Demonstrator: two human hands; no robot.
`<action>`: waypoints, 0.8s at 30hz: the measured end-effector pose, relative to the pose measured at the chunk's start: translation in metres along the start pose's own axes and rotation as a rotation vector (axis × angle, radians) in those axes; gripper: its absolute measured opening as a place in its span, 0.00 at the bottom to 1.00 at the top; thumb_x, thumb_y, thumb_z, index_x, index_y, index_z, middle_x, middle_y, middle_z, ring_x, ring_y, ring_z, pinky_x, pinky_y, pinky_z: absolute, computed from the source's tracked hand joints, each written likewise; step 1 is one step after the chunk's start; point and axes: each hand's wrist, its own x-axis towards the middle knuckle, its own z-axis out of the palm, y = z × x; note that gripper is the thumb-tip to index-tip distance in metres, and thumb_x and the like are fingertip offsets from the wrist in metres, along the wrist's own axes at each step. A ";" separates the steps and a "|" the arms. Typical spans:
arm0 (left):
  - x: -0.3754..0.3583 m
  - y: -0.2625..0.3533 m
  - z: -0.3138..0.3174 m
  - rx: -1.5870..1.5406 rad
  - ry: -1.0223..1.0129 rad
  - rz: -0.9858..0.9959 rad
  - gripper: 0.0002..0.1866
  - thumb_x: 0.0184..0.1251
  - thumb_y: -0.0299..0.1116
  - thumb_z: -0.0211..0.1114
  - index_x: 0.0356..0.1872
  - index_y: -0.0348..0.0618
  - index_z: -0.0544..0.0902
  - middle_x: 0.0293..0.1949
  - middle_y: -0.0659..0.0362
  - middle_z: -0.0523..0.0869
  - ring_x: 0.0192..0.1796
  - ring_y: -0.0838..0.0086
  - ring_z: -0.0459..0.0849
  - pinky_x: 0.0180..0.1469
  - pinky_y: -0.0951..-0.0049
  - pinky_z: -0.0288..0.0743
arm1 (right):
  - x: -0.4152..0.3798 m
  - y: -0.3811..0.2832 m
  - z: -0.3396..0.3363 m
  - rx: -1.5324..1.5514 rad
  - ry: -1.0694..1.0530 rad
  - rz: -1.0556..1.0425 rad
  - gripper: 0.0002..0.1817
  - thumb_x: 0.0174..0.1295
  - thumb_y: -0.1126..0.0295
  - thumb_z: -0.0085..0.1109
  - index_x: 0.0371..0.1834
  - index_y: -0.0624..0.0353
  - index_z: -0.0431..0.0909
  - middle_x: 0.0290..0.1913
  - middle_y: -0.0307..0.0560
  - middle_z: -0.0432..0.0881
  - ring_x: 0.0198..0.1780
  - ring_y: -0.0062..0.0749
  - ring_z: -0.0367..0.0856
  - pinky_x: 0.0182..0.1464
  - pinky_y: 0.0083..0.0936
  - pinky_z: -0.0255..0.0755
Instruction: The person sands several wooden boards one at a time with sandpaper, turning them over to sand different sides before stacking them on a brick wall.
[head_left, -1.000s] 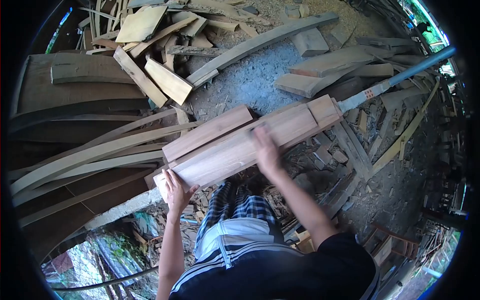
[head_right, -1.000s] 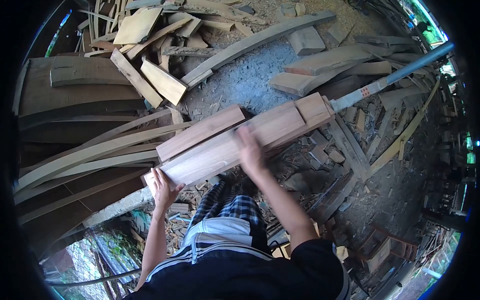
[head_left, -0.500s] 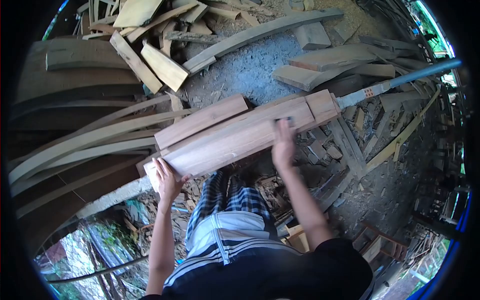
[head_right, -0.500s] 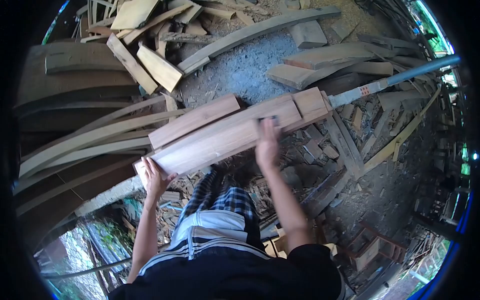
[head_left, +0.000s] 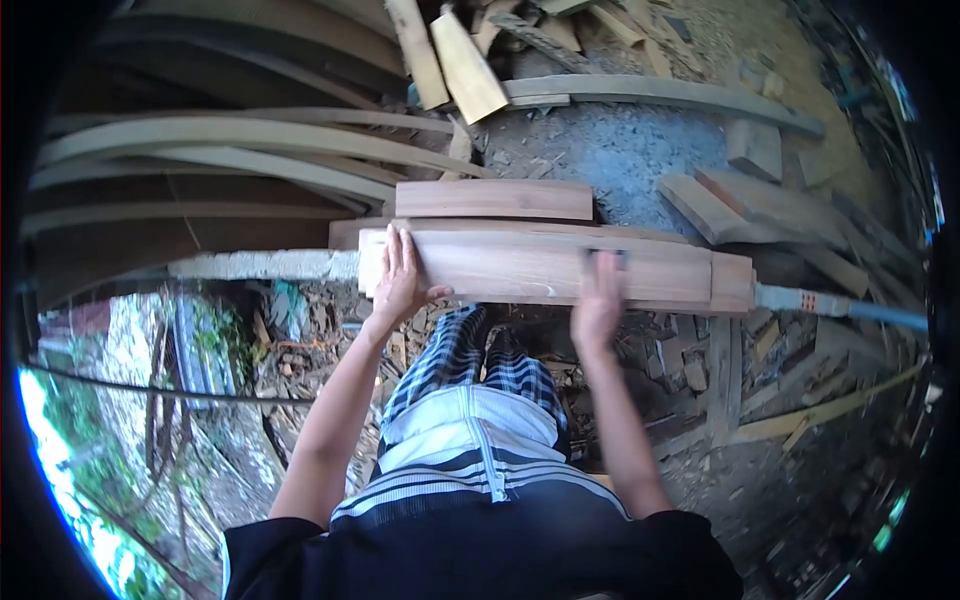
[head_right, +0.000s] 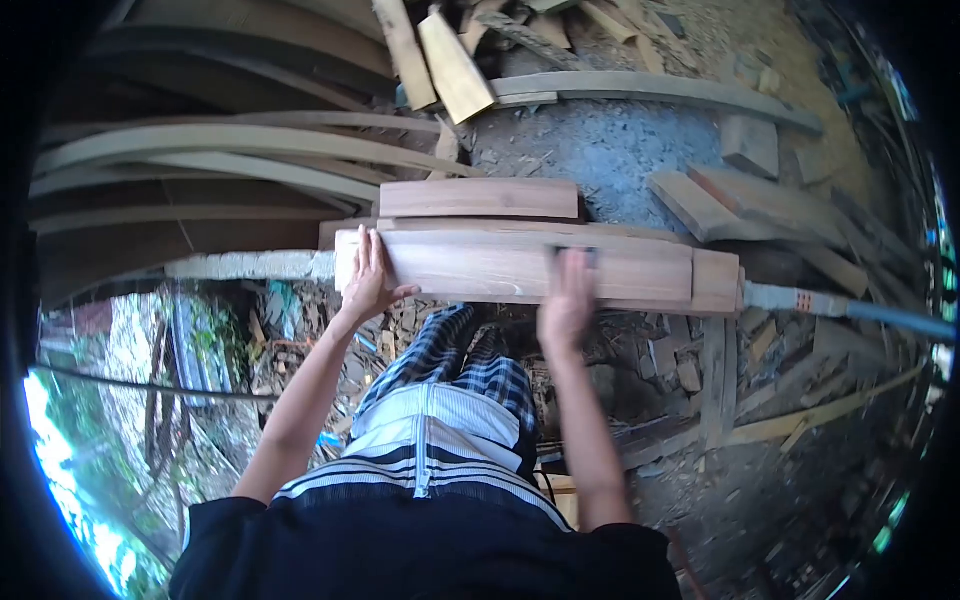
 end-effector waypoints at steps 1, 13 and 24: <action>-0.001 -0.004 0.005 -0.009 0.043 0.029 0.66 0.40 0.60 0.73 0.69 0.26 0.43 0.71 0.33 0.42 0.72 0.40 0.48 0.73 0.55 0.48 | -0.006 -0.036 0.009 0.161 -0.046 -0.061 0.26 0.59 0.83 0.49 0.64 0.60 0.68 0.67 0.50 0.67 0.71 0.40 0.60 0.73 0.41 0.50; -0.012 -0.048 0.015 -0.939 0.259 -0.188 0.23 0.64 0.17 0.44 0.60 0.34 0.73 0.54 0.50 0.80 0.60 0.71 0.74 0.63 0.77 0.64 | -0.002 0.138 -0.044 0.008 0.068 0.165 0.21 0.70 0.72 0.40 0.64 0.69 0.65 0.67 0.57 0.65 0.70 0.43 0.60 0.70 0.35 0.53; -0.004 -0.063 0.013 -1.473 0.122 -0.350 0.24 0.63 0.16 0.39 0.60 0.32 0.73 0.56 0.49 0.79 0.58 0.67 0.77 0.63 0.71 0.68 | -0.005 -0.170 0.060 0.685 -0.182 -0.446 0.24 0.54 0.85 0.47 0.57 0.63 0.74 0.60 0.54 0.74 0.65 0.43 0.69 0.68 0.36 0.60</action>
